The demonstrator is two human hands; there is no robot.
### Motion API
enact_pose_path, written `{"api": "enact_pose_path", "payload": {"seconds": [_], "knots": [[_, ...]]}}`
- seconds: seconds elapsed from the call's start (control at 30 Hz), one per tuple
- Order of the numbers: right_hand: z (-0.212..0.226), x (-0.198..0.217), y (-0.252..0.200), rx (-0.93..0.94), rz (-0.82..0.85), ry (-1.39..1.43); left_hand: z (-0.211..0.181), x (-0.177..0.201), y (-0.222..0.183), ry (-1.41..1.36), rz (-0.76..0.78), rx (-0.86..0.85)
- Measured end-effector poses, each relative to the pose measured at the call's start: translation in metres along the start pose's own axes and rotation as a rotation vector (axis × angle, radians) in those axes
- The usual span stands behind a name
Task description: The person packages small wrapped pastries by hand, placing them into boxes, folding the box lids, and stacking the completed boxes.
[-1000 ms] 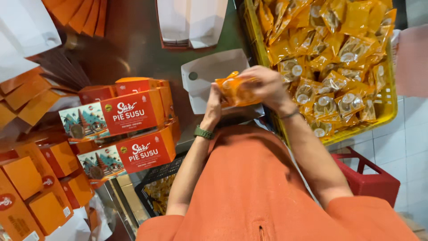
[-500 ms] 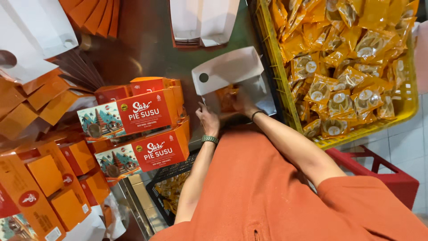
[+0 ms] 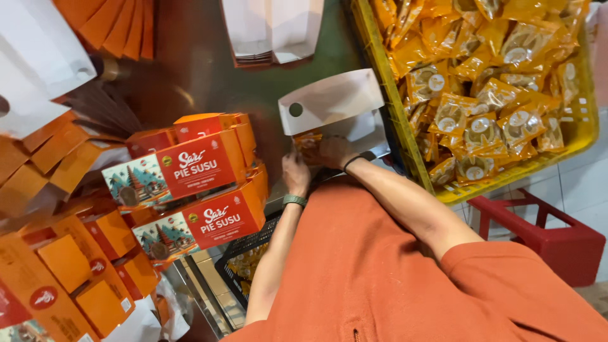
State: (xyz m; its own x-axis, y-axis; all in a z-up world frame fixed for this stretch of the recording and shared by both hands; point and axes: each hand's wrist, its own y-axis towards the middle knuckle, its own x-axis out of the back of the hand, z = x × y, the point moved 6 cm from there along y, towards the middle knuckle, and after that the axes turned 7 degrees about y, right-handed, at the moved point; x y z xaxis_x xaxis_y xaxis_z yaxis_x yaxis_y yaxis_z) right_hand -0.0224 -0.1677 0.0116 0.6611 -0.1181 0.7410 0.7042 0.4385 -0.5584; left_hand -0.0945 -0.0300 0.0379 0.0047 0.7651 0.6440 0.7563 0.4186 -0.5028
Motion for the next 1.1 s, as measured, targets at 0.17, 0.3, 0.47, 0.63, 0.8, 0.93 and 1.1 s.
{"api": "enact_pose_path", "payload": {"seconds": [0.17, 0.3, 0.47, 0.63, 0.8, 0.93, 1.1], "knots": [[-0.035, -0.016, 0.005, -0.015, -0.075, -0.125, -0.048, 0.02, -0.018, 0.096, -0.274, -0.221], [-0.034, 0.081, -0.055, -0.036, -0.31, 0.283, -0.075, -0.025, -0.024, 0.697, -0.146, -0.536], [-0.156, 0.185, -0.126, -0.124, -0.972, 0.528, -0.06, -0.055, -0.009, 1.075, -0.083, -0.418], [-0.263, 0.135, -0.172, -0.781, -0.723, 0.022, -0.164, -0.077, -0.023, 0.263, -0.265, -1.031], [-0.238, 0.144, -0.182, -0.58, -0.844, 0.512, -0.32, -0.139, -0.03, 0.455, -0.066, -1.096], [-0.266, 0.156, -0.198, -0.349, -0.84, 0.657, -0.313, -0.191, 0.007, 0.799, 0.035, -0.919], [-0.254, 0.231, -0.223, -0.121, -0.705, 0.714, -0.32, -0.157, -0.009, 0.446, 0.205, -0.984]]}}
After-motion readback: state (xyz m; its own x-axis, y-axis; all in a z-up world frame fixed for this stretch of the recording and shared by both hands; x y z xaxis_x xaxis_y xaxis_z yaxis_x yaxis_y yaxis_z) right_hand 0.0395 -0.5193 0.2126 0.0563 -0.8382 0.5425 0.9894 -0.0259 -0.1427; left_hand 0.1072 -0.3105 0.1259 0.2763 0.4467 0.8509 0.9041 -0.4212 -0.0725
